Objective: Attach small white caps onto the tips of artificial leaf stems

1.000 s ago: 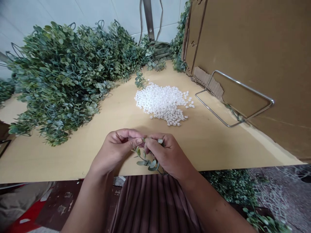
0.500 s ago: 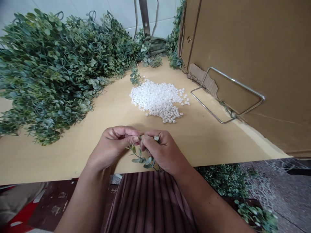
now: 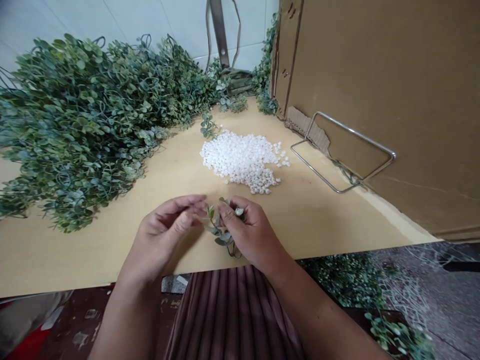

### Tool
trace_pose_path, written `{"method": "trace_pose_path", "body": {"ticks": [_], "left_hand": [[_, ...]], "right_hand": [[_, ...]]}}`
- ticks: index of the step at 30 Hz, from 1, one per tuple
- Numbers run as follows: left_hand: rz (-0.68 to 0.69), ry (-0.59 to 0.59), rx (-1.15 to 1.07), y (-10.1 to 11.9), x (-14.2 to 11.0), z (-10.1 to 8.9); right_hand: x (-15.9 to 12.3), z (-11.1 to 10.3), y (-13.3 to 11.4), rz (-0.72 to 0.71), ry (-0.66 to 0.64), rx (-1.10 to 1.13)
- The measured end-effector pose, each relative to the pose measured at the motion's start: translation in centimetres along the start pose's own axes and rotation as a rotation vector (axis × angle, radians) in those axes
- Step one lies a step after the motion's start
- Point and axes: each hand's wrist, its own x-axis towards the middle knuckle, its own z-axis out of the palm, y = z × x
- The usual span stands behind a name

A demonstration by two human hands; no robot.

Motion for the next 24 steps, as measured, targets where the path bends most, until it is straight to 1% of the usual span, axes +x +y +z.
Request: {"method": "trace_pose_path", "body": {"ticks": [2, 4, 6, 8, 10, 12, 14, 15, 16, 17, 18, 20, 21, 22, 24], "left_hand": [[0.014, -0.044, 0.025, -0.2, -0.2, 0.3], [0.015, -0.046, 0.008, -0.5, -0.2, 0.8], [-0.013, -0.033, -0.021, -0.8, 0.0, 0.9], [-0.051, -0.035, -0.046, -1.0, 0.2, 0.8], [-0.058, -0.032, -0.053, -1.0, 0.4, 0.4], [-0.037, -0.027, -0.051, -0.9, 0.5, 0.0], [-0.003, -0.022, -0.059, -0.9, 0.5, -0.2], [0.009, -0.022, -0.068, -0.9, 0.5, -0.3], [0.013, -0.024, -0.081, -0.9, 0.6, -0.3], [0.010, -0.031, -0.094, -0.9, 0.6, -0.2], [0.003, -0.045, -0.106, -0.8, 0.5, -0.1], [-0.018, -0.084, -0.125, -0.7, 0.5, 0.1], [-0.024, -0.099, -0.135, -0.6, 0.5, 0.2], [-0.025, -0.106, -0.143, -0.5, 0.5, 0.2], [-0.025, -0.096, -0.153, -0.4, 0.5, 0.3]], "right_hand": [[0.0, 0.3, 0.0, -0.057, 0.063, -0.057], [0.1, 0.7, 0.1, -0.094, 0.119, -0.116], [0.1, 0.9, 0.2, -0.094, 0.144, -0.153], [-0.1, 0.7, 0.0, -0.070, 0.134, -0.161], [-0.5, -0.1, -0.6, -0.045, 0.061, -0.154], [-1.1, -1.7, -1.5, -0.061, -0.102, -0.158], [-1.4, -3.5, -2.4, -0.154, -0.301, -0.167], [-1.5, -4.2, -2.7, -0.211, -0.363, -0.123], [-1.4, -4.7, -3.0, -0.248, -0.383, -0.059], [-1.1, -4.8, -3.1, -0.281, -0.338, 0.008], [-0.9, -4.7, -3.1, -0.285, -0.242, 0.048], [-0.2, -3.5, -2.8, -0.253, -0.024, 0.005], [0.0, -2.7, -2.4, -0.221, 0.029, -0.073], [0.2, -1.8, -2.1, -0.210, 0.014, -0.146], [0.4, -0.4, -1.4, -0.201, -0.092, -0.269]]}}
